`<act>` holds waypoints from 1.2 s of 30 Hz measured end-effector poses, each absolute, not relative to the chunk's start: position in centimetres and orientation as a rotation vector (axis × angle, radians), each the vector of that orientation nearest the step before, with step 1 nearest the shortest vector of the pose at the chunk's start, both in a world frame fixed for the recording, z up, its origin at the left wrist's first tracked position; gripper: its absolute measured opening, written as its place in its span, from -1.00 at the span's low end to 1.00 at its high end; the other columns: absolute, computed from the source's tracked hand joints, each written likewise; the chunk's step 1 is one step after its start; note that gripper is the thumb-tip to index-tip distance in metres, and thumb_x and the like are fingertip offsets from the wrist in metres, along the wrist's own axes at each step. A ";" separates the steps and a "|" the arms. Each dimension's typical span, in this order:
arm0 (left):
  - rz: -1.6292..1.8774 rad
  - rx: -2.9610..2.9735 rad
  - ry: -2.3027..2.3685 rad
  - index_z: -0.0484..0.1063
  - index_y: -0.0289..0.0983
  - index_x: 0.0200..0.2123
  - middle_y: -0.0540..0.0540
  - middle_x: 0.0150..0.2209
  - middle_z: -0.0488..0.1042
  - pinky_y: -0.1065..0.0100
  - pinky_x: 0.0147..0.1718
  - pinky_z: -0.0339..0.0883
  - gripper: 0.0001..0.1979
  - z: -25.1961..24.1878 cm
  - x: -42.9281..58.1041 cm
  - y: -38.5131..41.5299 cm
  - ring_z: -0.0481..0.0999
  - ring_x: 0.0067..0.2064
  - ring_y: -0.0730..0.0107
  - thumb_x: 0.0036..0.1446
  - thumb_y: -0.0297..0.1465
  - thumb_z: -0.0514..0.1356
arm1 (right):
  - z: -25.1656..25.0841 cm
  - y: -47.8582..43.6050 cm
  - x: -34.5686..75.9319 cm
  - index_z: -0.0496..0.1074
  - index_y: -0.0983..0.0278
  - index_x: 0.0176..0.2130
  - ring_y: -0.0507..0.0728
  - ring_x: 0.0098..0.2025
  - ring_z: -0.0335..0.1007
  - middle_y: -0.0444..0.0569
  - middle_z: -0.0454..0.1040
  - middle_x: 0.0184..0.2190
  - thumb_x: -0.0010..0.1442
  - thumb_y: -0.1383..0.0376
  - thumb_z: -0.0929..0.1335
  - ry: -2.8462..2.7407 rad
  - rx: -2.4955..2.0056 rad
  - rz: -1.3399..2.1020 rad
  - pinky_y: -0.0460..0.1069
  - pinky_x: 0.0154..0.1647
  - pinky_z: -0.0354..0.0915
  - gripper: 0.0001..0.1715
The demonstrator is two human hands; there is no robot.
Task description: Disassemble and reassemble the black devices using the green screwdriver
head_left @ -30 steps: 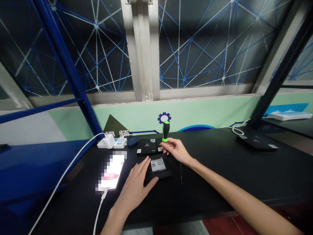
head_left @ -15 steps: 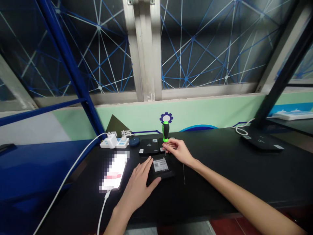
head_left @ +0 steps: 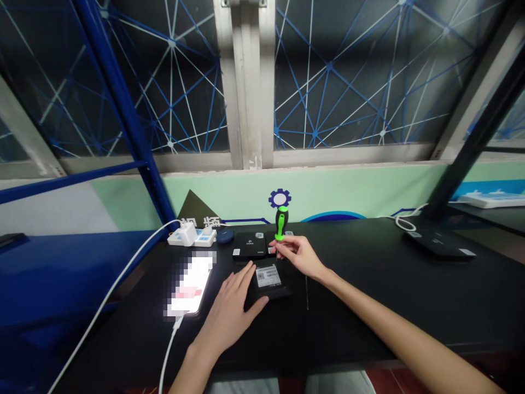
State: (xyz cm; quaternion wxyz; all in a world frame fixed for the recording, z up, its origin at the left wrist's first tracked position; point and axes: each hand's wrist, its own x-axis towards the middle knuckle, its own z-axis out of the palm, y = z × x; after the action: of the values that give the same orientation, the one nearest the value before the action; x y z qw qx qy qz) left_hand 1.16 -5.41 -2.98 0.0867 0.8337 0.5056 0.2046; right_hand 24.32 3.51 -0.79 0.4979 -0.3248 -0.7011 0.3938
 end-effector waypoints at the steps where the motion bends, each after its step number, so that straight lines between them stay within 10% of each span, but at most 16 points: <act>1: 0.618 2.491 1.497 -0.08 -0.06 0.40 -0.02 0.42 -0.02 -0.01 0.32 -0.03 -0.36 -3.0 1.2 -5.4 0.04 0.39 0.10 0.36 -0.01 -0.02 | -0.8 3.5 24.4 0.57 0.36 -0.14 0.12 -0.36 0.53 0.09 0.62 -0.31 0.23 0.08 0.40 -1.702 -0.782 0.953 0.01 -0.28 0.46 -0.60; 36: 0.615 2.455 1.529 -0.07 -0.07 0.40 -0.05 0.41 0.00 -0.07 0.29 0.02 -0.33 -3.0 1.2 -5.6 0.01 0.39 -0.01 0.34 0.01 -0.01 | -0.7 3.4 24.0 0.54 0.33 -0.29 0.11 -0.43 0.51 0.01 0.56 -0.43 0.15 0.08 0.44 -1.668 -0.870 0.820 -0.02 -0.38 0.44 -0.65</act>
State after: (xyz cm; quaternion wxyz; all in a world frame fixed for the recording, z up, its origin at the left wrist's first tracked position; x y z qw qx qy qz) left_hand 1.25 -5.57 -3.04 0.0923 0.8268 0.5148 0.2070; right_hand 24.04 3.39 -0.67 0.5179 -0.3627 -0.6953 0.3417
